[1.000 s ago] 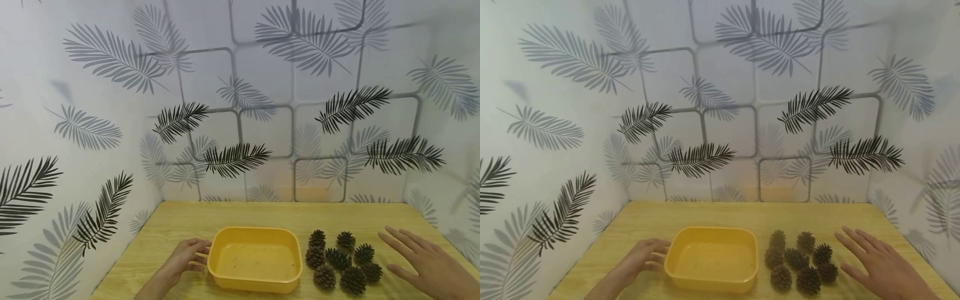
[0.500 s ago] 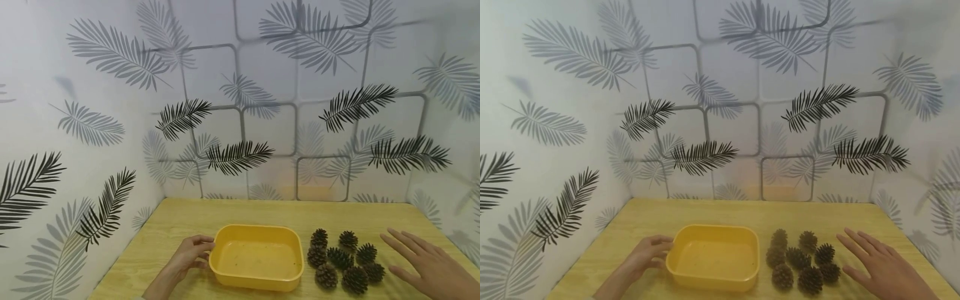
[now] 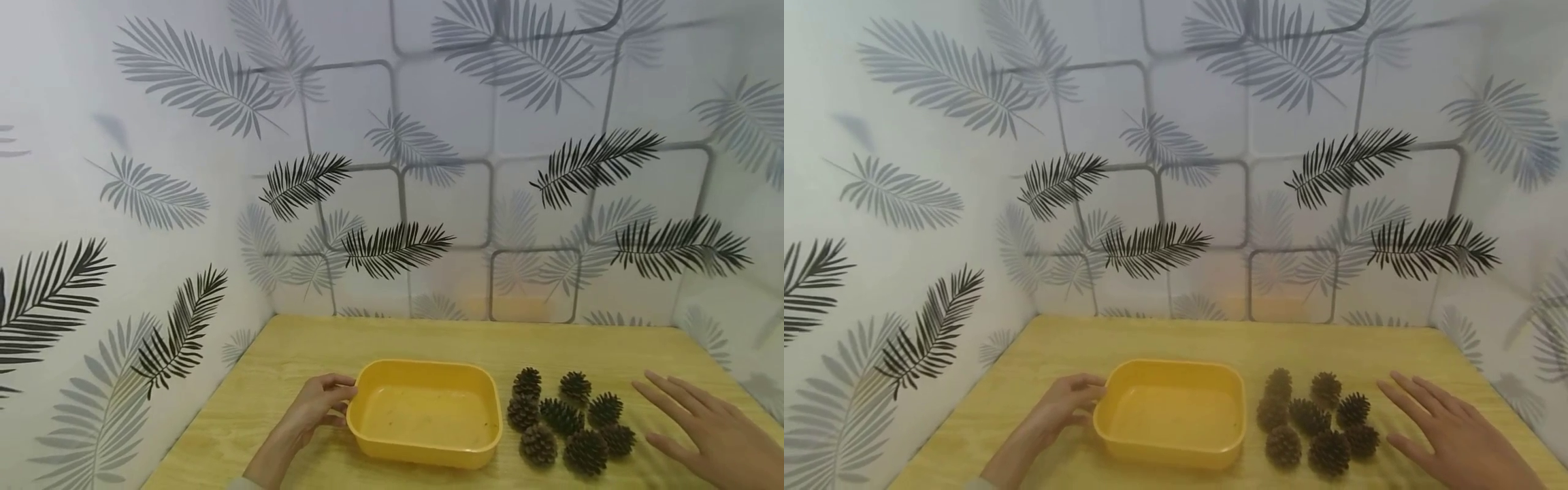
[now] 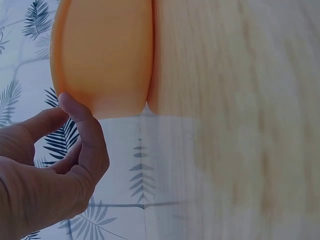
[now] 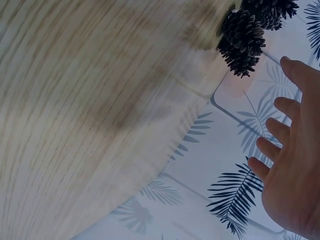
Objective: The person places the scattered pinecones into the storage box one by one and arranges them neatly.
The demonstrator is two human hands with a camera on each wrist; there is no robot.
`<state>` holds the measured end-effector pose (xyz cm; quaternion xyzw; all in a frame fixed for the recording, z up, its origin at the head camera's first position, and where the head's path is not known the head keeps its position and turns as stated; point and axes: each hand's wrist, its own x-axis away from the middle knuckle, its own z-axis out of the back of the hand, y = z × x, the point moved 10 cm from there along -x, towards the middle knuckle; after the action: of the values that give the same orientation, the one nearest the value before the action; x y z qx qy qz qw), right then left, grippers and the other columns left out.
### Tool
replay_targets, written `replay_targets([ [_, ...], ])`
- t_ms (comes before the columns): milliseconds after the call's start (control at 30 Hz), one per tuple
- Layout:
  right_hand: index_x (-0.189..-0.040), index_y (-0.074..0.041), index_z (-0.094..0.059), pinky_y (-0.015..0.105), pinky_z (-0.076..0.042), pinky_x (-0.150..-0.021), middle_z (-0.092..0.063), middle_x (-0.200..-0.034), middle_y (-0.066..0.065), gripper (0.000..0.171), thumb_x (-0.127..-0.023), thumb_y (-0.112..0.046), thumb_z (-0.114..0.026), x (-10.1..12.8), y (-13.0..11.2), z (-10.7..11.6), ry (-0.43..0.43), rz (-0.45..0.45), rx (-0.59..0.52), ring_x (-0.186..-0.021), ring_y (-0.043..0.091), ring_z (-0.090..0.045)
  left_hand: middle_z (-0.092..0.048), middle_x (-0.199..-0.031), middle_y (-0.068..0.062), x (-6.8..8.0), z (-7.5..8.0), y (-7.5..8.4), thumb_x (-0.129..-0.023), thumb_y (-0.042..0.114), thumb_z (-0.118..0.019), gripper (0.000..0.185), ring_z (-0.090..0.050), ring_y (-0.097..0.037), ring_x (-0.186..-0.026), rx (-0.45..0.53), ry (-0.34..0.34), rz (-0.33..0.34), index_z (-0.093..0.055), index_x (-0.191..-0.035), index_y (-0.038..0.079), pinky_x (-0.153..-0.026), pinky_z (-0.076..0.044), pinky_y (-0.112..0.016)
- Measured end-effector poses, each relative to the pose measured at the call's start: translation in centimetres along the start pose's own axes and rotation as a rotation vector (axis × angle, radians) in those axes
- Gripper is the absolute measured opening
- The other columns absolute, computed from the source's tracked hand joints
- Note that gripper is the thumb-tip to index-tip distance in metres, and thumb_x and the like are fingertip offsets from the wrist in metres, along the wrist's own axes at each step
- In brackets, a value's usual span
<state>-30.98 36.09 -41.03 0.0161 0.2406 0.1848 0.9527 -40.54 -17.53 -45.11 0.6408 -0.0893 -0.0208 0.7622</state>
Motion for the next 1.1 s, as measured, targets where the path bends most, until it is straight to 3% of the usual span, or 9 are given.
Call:
replay_targets([
  [100, -0.167, -0.032, -0.021, 0.071, -0.050, -0.089, -0.050, -0.148, 0.017, 0.102, -0.087, -0.048, -0.081, -0.4, -0.2, -0.2, -0.011, 0.000, 0.013, -0.123, 0.044, -0.052, -0.068, -0.109, -0.017, 0.0, 0.2, -0.1, -0.099, 0.017, -0.072, 0.043, -0.067, -0.020, -0.081, -0.001, -0.008, 0.000, -0.061, -0.132, -0.008, -0.061, -0.063, -0.023],
  [333, -0.167, -0.030, -0.022, 0.074, -0.045, -0.096, -0.049, -0.150, 0.019, 0.098, -0.089, -0.049, -0.079, 0.0, 0.0, -0.4, -0.066, -0.047, 0.003, -0.126, 0.047, -0.050, -0.068, -0.105, -0.015, -0.7, -0.3, -0.3, -0.100, 0.016, -0.071, 0.043, -0.067, -0.019, -0.078, -0.006, -0.058, -0.018, -0.060, -0.133, -0.009, -0.061, -0.063, -0.024],
  [600, -0.167, -0.028, -0.024, 0.070, -0.049, -0.091, -0.051, -0.146, 0.020, 0.098, -0.088, -0.048, -0.080, 0.2, 0.3, 0.1, -0.028, -0.020, 0.007, -0.125, 0.045, -0.050, -0.069, -0.102, -0.014, -0.7, -0.5, -0.3, -0.100, 0.015, -0.070, 0.041, -0.067, -0.018, -0.077, 0.007, -0.064, -0.014, -0.060, -0.132, -0.009, -0.059, -0.062, -0.023],
  [900, -0.167, -0.030, -0.022, 0.064, -0.044, -0.098, -0.047, -0.155, 0.017, 0.099, -0.089, -0.046, -0.080, 0.4, -0.1, 0.4, 0.004, 0.003, -0.023, -0.125, 0.044, -0.050, -0.065, -0.103, -0.016, -0.8, -0.3, -0.2, -0.100, 0.013, -0.070, 0.040, -0.067, -0.020, -0.077, -0.007, -0.062, -0.005, -0.060, -0.132, -0.008, -0.059, -0.063, -0.025],
  [1100, -0.166, -0.032, -0.027, 0.064, -0.044, -0.099, -0.047, -0.157, 0.014, 0.100, -0.084, -0.045, -0.084, 0.0, -0.7, 0.9, 0.034, 0.029, -0.048, -0.126, 0.043, -0.051, -0.065, -0.102, -0.015, -0.8, -0.4, -0.1, -0.100, 0.013, -0.070, 0.040, -0.067, -0.019, -0.077, -0.011, -0.077, -0.011, -0.060, -0.132, -0.008, -0.058, -0.063, -0.025],
])
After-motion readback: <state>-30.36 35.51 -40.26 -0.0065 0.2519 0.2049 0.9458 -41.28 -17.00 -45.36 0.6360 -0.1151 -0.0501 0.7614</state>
